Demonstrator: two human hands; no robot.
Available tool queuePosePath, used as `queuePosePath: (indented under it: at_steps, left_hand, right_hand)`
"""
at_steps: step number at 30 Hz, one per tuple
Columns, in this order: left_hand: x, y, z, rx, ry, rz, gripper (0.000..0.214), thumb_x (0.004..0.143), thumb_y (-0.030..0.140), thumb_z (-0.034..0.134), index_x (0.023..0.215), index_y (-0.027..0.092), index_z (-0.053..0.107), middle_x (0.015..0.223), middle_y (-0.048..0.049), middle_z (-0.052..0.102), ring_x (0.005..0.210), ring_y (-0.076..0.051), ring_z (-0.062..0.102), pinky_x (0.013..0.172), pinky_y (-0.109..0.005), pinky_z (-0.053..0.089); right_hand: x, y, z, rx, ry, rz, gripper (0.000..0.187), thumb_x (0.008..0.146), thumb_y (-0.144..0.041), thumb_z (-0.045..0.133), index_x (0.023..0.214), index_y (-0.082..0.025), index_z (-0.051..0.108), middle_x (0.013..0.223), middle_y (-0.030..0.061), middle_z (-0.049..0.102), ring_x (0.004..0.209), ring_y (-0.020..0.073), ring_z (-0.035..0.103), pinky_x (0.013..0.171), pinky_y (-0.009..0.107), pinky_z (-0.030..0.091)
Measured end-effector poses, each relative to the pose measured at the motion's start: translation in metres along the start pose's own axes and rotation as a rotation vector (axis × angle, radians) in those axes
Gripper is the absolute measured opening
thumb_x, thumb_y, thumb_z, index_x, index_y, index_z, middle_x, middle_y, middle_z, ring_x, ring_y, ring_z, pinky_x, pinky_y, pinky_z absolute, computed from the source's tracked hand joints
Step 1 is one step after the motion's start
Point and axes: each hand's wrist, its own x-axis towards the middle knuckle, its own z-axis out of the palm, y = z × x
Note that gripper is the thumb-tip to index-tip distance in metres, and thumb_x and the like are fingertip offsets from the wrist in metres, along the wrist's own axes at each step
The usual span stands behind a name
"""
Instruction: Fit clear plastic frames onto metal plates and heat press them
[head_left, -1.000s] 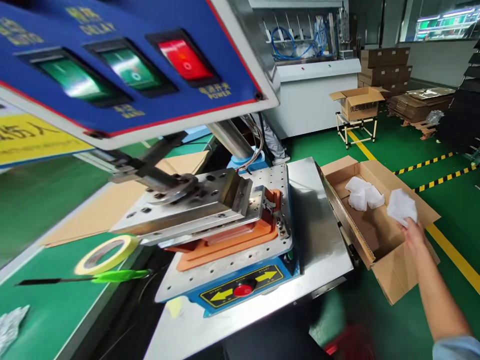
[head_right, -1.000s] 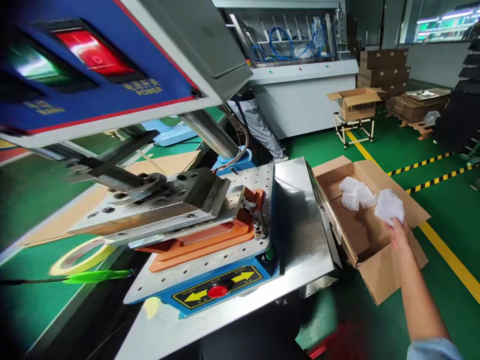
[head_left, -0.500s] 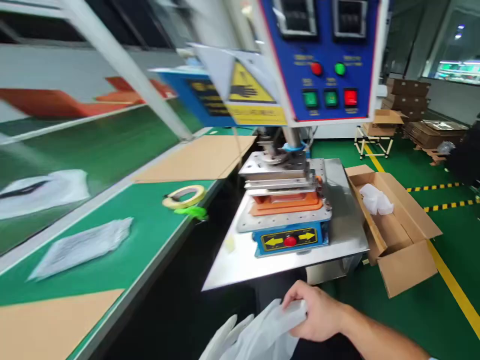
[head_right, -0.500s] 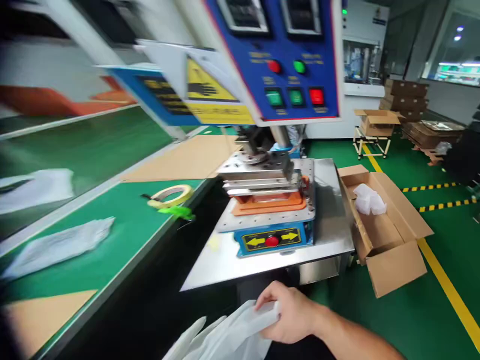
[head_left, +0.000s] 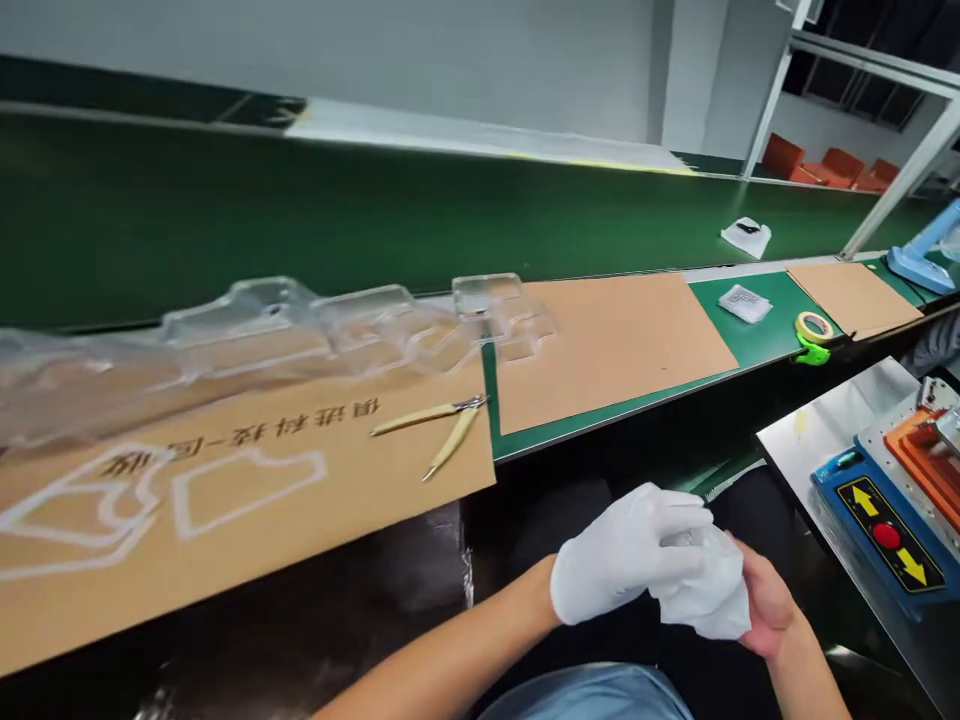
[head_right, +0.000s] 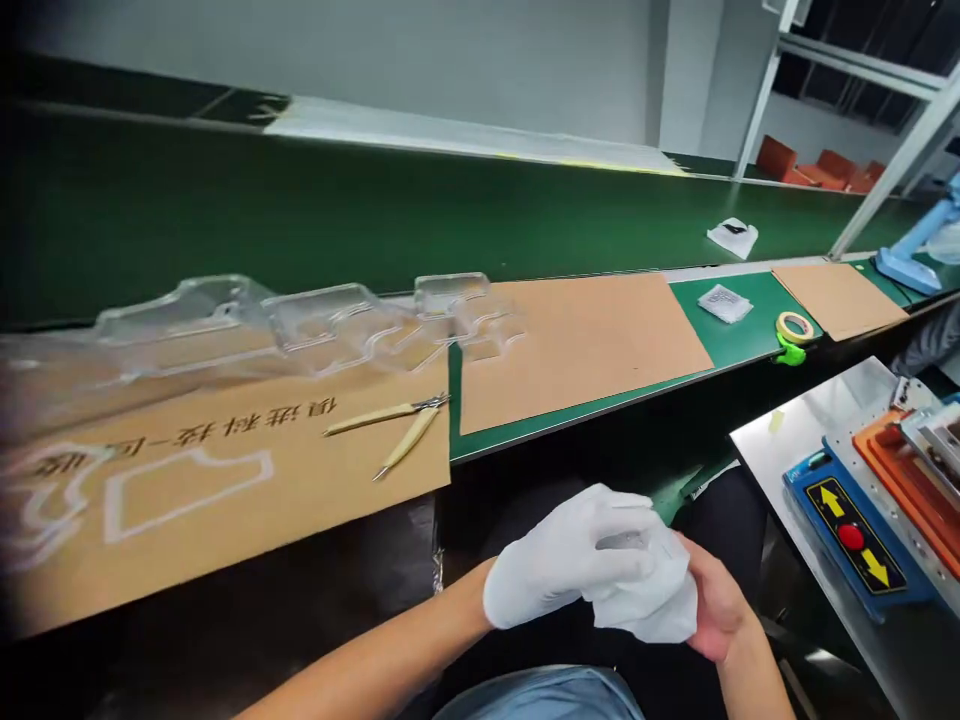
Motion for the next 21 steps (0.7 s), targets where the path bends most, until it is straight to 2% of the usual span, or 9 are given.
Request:
queuePosePath:
  at_steps: [3,6,8,10,12,14,17,19,21]
  left_hand:
    - [-0.015,-0.015,0.0,0.102,0.226,0.054,0.042,0.101,0.055,0.063,0.088,0.018,0.079,0.08,-0.0013,0.065,0.071,-0.016,0.06,0.068,-0.026,0.051]
    - [-0.035,-0.041,-0.004,0.236,0.376,0.129,0.031,0.1,0.048,0.068,0.086,0.023,0.079,0.082,-0.0028,0.07,0.077,-0.02,0.067,0.073,-0.032,0.056]
    - [-0.043,-0.056,-0.009,0.346,0.402,0.231,0.015,0.099,0.033,0.069,0.089,0.028,0.079,0.088,-0.0037,0.075,0.094,-0.024,0.073,0.084,-0.038,0.058]
    - [-0.045,-0.067,-0.014,0.477,0.436,0.314,0.022,0.096,0.014,0.064,0.09,0.03,0.078,0.095,-0.0037,0.078,0.108,-0.025,0.072,0.094,-0.041,0.057]
    - [-0.04,-0.073,-0.014,0.625,0.509,0.309,0.03,0.089,0.003,0.059,0.086,0.027,0.077,0.101,-0.0048,0.077,0.11,-0.025,0.07,0.095,-0.043,0.057]
    - [-0.033,-0.074,-0.01,0.661,0.623,0.22,0.032,0.083,-0.001,0.056,0.083,0.023,0.076,0.108,-0.0073,0.075,0.11,-0.027,0.069,0.094,-0.045,0.059]
    - [-0.027,-0.063,-0.001,0.472,0.781,0.195,0.041,0.079,-0.004,0.05,0.098,0.021,0.078,0.12,-0.009,0.072,0.116,-0.025,0.068,0.1,-0.043,0.06]
    - [-0.027,-0.048,0.007,0.294,0.792,0.247,0.044,0.082,-0.003,0.049,0.108,0.02,0.076,0.12,-0.008,0.073,0.114,-0.022,0.069,0.101,-0.039,0.06]
    - [-0.025,-0.032,0.016,0.178,0.705,0.228,0.032,0.087,0.004,0.056,0.106,0.02,0.077,0.111,-0.0073,0.077,0.106,-0.023,0.071,0.097,-0.039,0.06]
  right_hand:
    - [0.004,0.001,0.007,-0.078,0.102,-0.163,0.052,0.083,-0.048,0.087,0.128,-0.023,0.077,0.117,0.0107,0.082,0.112,0.033,0.077,0.095,0.044,0.062]
    - [-0.005,-0.005,0.014,-0.123,0.181,-0.293,0.053,0.089,-0.048,0.083,0.137,-0.027,0.073,0.131,0.0102,0.079,0.12,0.0325,0.074,0.099,0.045,0.061]
    - [-0.013,-0.011,0.017,-0.167,0.214,-0.33,0.058,0.092,-0.048,0.08,0.145,-0.028,0.067,0.14,0.0111,0.074,0.127,0.0338,0.07,0.102,0.047,0.06]
    - [-0.019,-0.014,0.02,-0.212,0.258,-0.366,0.067,0.092,-0.049,0.08,0.152,-0.028,0.059,0.147,0.012,0.069,0.133,0.0358,0.067,0.104,0.049,0.06]
    - [-0.021,-0.015,0.021,-0.253,0.332,-0.41,0.078,0.089,-0.048,0.083,0.158,-0.031,0.05,0.152,0.0113,0.065,0.136,0.0371,0.065,0.105,0.051,0.06]
    - [-0.021,-0.013,0.022,-0.286,0.424,-0.465,0.089,0.086,-0.046,0.087,0.162,-0.035,0.042,0.154,0.0101,0.064,0.137,0.0378,0.064,0.106,0.053,0.06]
    - [-0.02,-0.008,0.018,-0.311,0.516,-0.53,0.091,0.087,-0.049,0.085,0.164,-0.038,0.038,0.156,0.0094,0.062,0.14,0.0386,0.062,0.109,0.055,0.059]
    - [-0.023,-0.006,0.009,-0.337,0.553,-0.557,0.088,0.087,-0.051,0.085,0.162,-0.039,0.041,0.157,0.0079,0.062,0.144,0.0387,0.059,0.113,0.055,0.057]
    - [-0.025,-0.008,-0.002,-0.404,0.556,-0.56,0.083,0.087,-0.051,0.086,0.159,-0.041,0.045,0.156,0.0053,0.063,0.145,0.0379,0.058,0.115,0.053,0.056]
